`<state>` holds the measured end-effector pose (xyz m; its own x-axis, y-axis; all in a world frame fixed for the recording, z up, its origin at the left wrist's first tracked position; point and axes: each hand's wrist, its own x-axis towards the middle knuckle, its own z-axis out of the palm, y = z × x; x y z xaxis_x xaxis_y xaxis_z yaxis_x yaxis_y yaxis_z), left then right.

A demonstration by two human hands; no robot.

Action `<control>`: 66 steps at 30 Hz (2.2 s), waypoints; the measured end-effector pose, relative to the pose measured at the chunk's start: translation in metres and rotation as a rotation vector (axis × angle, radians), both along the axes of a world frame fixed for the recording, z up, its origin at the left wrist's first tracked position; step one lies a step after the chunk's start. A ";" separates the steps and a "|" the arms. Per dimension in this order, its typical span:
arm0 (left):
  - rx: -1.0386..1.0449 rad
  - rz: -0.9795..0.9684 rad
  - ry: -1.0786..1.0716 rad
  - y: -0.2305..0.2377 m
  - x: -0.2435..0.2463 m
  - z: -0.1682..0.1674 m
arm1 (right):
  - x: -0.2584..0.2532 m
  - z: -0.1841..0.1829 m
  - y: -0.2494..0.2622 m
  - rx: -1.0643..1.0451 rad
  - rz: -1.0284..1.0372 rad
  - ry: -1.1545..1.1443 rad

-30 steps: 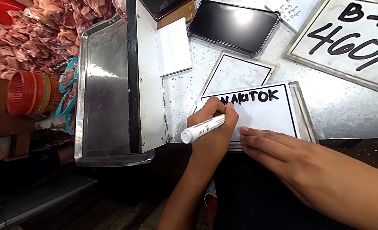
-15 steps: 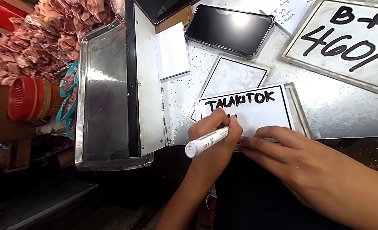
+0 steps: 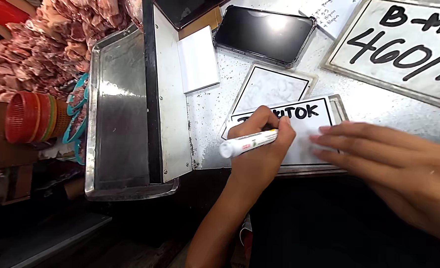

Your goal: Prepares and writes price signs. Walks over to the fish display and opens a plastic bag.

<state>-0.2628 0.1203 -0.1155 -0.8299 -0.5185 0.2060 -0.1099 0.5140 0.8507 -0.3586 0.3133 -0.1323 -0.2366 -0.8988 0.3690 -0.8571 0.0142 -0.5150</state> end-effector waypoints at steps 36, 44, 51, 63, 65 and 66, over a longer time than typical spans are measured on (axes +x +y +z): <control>-0.053 -0.155 -0.022 0.026 -0.016 -0.004 | -0.009 -0.012 0.011 -0.007 -0.113 0.028; -0.079 -0.157 -0.052 0.023 -0.015 -0.005 | -0.015 -0.005 0.018 0.085 0.048 0.052; -0.090 -0.211 -0.064 0.031 -0.016 -0.008 | -0.027 -0.013 0.021 0.012 0.096 -0.024; -0.017 0.227 0.443 -0.032 0.070 -0.002 | -0.032 -0.013 0.002 0.090 -0.105 0.153; -0.010 0.240 0.467 -0.035 0.082 -0.014 | -0.029 -0.012 0.004 0.106 -0.091 0.217; -0.014 0.242 0.482 -0.036 0.087 -0.019 | -0.026 -0.011 0.005 0.109 -0.094 0.237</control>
<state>-0.1757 0.0848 -0.1345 -0.4963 -0.6778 0.5424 0.1746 0.5341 0.8272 -0.3845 0.3186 -0.1437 -0.2395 -0.9144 0.3265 -0.9457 0.1435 -0.2918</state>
